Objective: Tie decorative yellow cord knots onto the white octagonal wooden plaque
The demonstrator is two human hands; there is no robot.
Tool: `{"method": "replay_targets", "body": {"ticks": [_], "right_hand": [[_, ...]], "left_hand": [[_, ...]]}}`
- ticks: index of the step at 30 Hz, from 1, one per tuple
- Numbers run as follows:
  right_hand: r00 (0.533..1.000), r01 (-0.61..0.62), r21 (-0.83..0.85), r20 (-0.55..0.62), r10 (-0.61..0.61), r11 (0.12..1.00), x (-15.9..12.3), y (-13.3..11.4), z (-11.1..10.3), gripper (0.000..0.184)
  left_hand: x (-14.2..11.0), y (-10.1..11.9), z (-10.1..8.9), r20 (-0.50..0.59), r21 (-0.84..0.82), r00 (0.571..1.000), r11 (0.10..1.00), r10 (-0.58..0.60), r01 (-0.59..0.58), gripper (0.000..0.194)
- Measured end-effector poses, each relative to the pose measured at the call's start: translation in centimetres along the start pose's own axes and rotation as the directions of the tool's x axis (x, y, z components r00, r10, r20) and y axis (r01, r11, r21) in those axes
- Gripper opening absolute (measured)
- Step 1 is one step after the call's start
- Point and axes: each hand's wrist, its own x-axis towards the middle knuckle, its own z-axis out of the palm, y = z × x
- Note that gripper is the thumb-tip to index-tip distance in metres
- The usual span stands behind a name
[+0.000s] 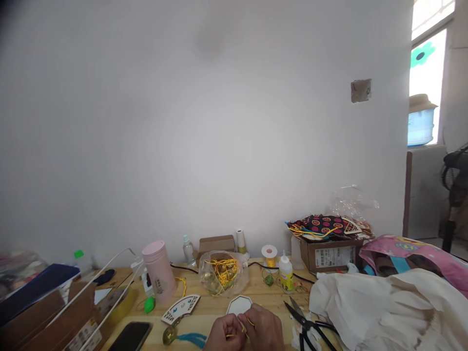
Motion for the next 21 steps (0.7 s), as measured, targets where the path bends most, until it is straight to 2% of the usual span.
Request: {"method": "replay_targets", "body": {"ticks": [6, 11, 18, 21], "right_hand": [[0.998, -0.032, 0.083, -0.050, 0.036, 0.996, 0.1, 0.3, -0.3, 0.042], [0.991, -0.086, 0.191, -0.087, 0.105, 0.978, 0.2, 0.7, -0.4, 0.044], [0.988, -0.099, 0.382, -0.068, 0.135, 0.919, 0.3, 1.1, -0.4, 0.039], [0.989, -0.091, 0.451, -0.064, 0.134, 0.888, 0.3, 0.9, -0.6, 0.038]], "left_hand": [[0.2, -0.5, -0.1, 0.007, -0.056, 1.000, 0.998, -0.020, 0.021, 0.027], [0.1, -0.7, -0.3, 0.024, -0.035, 0.999, 0.999, -0.032, 0.032, 0.029], [-0.7, -0.2, -0.5, -0.135, -0.055, 0.991, 0.998, 0.012, -0.019, 0.034], [-0.7, -0.2, -0.5, -0.147, -0.070, 0.989, 0.997, 0.034, -0.045, 0.034]]}}
